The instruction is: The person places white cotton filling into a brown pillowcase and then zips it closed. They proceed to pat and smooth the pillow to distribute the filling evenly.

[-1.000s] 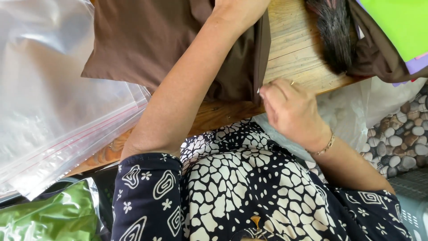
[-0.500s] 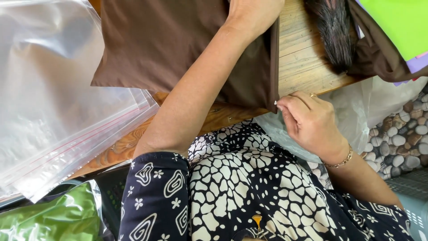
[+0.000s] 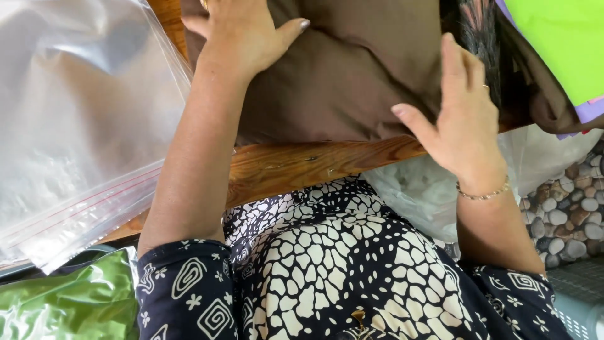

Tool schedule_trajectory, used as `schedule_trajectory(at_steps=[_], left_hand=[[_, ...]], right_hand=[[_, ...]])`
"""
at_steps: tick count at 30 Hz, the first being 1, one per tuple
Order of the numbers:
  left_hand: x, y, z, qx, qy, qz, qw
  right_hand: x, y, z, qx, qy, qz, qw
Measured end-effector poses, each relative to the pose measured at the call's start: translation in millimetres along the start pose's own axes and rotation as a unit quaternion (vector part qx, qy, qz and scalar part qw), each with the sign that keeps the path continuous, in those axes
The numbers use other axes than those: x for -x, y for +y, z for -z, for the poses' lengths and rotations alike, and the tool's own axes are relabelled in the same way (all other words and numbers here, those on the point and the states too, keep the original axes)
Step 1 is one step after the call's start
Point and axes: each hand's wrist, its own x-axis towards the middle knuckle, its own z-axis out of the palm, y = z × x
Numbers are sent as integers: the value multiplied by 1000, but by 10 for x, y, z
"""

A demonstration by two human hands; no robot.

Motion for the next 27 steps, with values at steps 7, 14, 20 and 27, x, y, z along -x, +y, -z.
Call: schedule_trajectory(at_steps=[7, 14, 20, 27], left_hand=[[120, -188, -477, 57, 94, -85, 990], [1075, 172, -83, 108, -13, -268, 957], [1271, 44, -169, 87, 259, -308, 911], [1198, -94, -730, -116, 185, -167, 962]], right_hand=[[-463, 102, -468, -35, 77, 197, 977], [-1037, 1002, -336, 199, 220, 144, 944], [-1003, 858, 31, 299, 45, 133, 944], [-180, 41, 203, 104, -18, 90, 990]])
